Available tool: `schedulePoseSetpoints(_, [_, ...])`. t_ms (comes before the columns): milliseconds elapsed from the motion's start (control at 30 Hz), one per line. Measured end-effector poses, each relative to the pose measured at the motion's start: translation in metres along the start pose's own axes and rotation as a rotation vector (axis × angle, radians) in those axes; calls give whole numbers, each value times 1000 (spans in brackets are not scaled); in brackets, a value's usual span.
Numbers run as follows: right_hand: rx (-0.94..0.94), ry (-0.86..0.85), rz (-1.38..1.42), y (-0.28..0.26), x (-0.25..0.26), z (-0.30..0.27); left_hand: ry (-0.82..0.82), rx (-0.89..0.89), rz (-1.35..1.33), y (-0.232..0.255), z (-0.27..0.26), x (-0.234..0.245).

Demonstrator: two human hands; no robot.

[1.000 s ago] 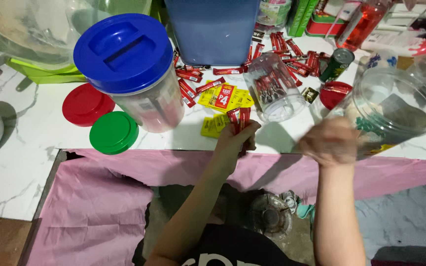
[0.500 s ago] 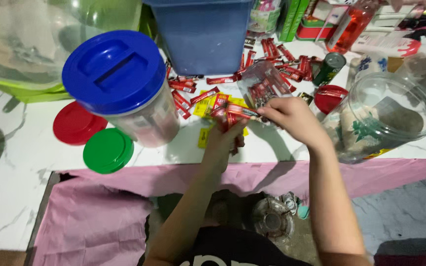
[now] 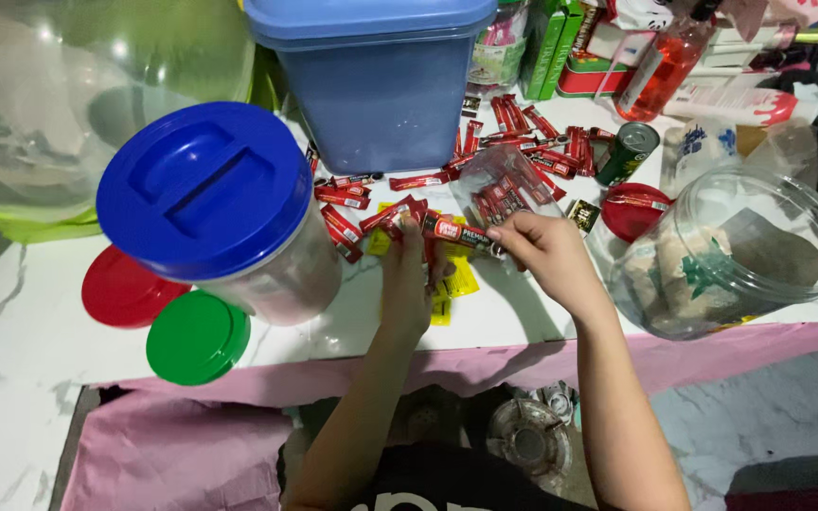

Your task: The person sorts small red and yellow sachets on a cluttered table, placing them into a clear plastic jar. They repeatedly pick up sachets, arrange them, and transfer them into the jar while other containers and items remain on the table.

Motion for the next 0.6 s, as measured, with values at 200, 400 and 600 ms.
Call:
schedulePoseSetpoints(200, [13,135,57,12,8,14,43,-185,274,34,17,0])
schedulePoseSetpoints(400, [-53,133,649,37,-12,18,-8,-253,448,40,28,-15])
schedulePoseSetpoints(600, [-153,188,607,55,-21,18,-61,-116,266,29,30,-31])
Point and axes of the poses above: each hand's wrist, its own z-axis towards the middle knuckle, its own x-axis out of the back of the hand, y = z × x, the point moved 7 cm from there along z, towards the middle knuckle, and after that the axes turned 5 degrees about z, right-handed, at the moved point
